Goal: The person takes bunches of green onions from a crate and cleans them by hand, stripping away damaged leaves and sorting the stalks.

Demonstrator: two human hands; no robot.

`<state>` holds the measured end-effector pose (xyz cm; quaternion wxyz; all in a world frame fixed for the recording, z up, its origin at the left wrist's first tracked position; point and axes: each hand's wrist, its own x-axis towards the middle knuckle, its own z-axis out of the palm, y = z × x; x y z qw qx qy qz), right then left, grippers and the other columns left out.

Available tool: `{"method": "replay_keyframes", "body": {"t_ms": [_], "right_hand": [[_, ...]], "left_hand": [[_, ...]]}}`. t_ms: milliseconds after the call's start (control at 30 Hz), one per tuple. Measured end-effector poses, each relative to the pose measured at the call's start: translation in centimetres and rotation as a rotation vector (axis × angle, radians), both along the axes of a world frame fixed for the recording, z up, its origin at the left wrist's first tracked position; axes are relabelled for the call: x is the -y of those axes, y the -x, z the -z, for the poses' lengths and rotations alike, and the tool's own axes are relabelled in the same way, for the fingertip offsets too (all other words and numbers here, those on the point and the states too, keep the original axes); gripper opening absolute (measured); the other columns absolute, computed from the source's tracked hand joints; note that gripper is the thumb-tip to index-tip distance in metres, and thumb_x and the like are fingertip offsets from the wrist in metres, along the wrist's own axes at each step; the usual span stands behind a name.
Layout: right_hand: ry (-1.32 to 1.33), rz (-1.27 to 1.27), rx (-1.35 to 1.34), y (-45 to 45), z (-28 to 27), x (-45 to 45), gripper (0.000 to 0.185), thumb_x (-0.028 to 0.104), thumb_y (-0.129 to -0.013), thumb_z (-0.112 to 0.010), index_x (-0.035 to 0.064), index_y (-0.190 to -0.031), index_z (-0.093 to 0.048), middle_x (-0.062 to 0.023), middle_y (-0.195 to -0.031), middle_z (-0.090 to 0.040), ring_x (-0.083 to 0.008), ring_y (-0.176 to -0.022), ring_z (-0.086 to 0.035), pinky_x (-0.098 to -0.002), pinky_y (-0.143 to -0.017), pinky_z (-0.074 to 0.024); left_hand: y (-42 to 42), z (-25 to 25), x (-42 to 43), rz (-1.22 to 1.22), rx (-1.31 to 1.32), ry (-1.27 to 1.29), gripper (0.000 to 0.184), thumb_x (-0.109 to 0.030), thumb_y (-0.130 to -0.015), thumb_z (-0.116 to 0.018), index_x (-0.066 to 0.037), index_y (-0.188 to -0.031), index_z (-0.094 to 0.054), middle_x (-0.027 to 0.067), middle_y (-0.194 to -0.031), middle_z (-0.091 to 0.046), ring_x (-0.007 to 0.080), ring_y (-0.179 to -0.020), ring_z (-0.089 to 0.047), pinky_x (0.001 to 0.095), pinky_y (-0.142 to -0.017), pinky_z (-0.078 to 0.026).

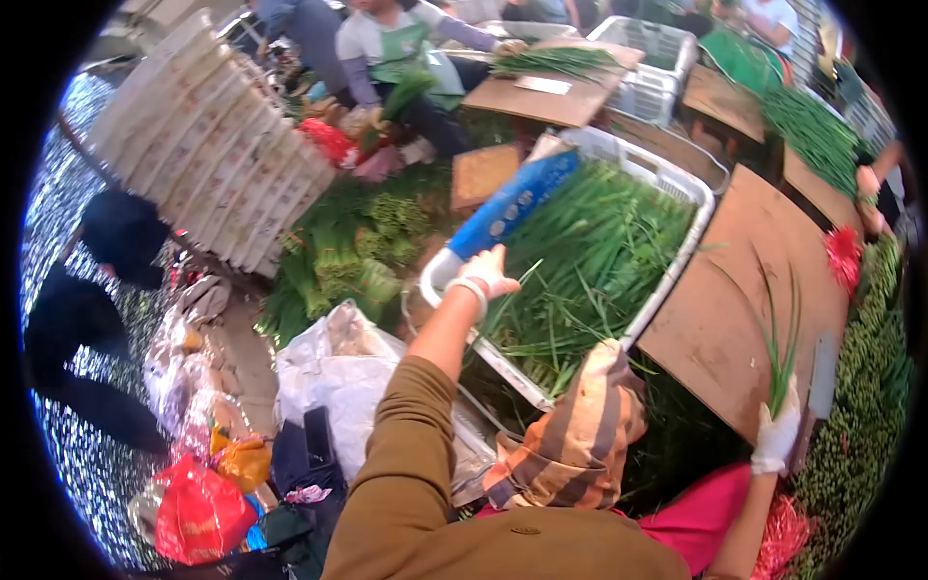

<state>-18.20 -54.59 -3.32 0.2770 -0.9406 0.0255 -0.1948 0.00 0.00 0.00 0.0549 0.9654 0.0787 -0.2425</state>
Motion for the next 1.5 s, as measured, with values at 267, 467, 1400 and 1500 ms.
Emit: {"method": "replay_keyframes", "body": {"t_ms": [267, 467, 1400, 1500], "right_hand": [[0.362, -0.194, -0.175, -2.5, 3.8, -6.5, 0.063, 0.018, -0.076, -0.065, 0.0101, -0.136, -0.047, -0.0119, -0.139, -0.046, -0.0307, -0.132, -0.038, -0.0469, -0.112, -0.0237], [0.373, -0.186, -0.197, -3.2, 3.5, -6.6, 0.060, 0.018, -0.077, -0.064, 0.0116, -0.134, -0.050, -0.0108, -0.137, -0.048, -0.0308, -0.129, -0.042, -0.0477, -0.110, -0.0253], [0.423, -0.245, -0.182, -4.2, 4.4, -6.8, 0.048, 0.024, -0.089, -0.049, 0.0093, -0.135, -0.050, -0.0115, -0.138, -0.049, -0.0317, -0.130, -0.042, -0.0485, -0.110, -0.0252], [0.424, -0.230, -0.181, -4.0, 4.7, -6.4, 0.048, 0.023, -0.088, -0.050, 0.0091, -0.134, -0.051, -0.0120, -0.138, -0.050, -0.0315, -0.129, -0.043, -0.0485, -0.110, -0.0255]], "left_hand": [[-4.6, 8.5, 9.5, 0.169, 0.327, 0.142, 0.090, -0.044, -0.074, -0.067, -0.005, -0.145, -0.028, 0.0143, -0.147, -0.034, 0.0297, -0.135, -0.033, 0.0381, -0.108, -0.033], [-4.0, 14.5, 18.1, 0.179, 0.234, 0.188, 0.110, -0.051, -0.067, -0.073, -0.008, -0.149, -0.014, 0.0157, -0.155, -0.015, 0.0353, -0.143, -0.015, 0.0503, -0.114, -0.017], [5.2, 17.1, 4.5, 1.318, -0.137, 0.367, 0.015, -0.025, -0.076, -0.062, -0.017, -0.087, -0.068, -0.0018, -0.094, -0.064, 0.0198, -0.106, -0.055, 0.0448, -0.103, -0.036], [2.8, 17.3, -1.1, 1.247, -0.184, 0.247, 0.028, -0.017, -0.071, -0.064, -0.021, -0.098, -0.070, -0.0048, -0.104, -0.065, 0.0189, -0.110, -0.053, 0.0477, -0.106, -0.031]]}}
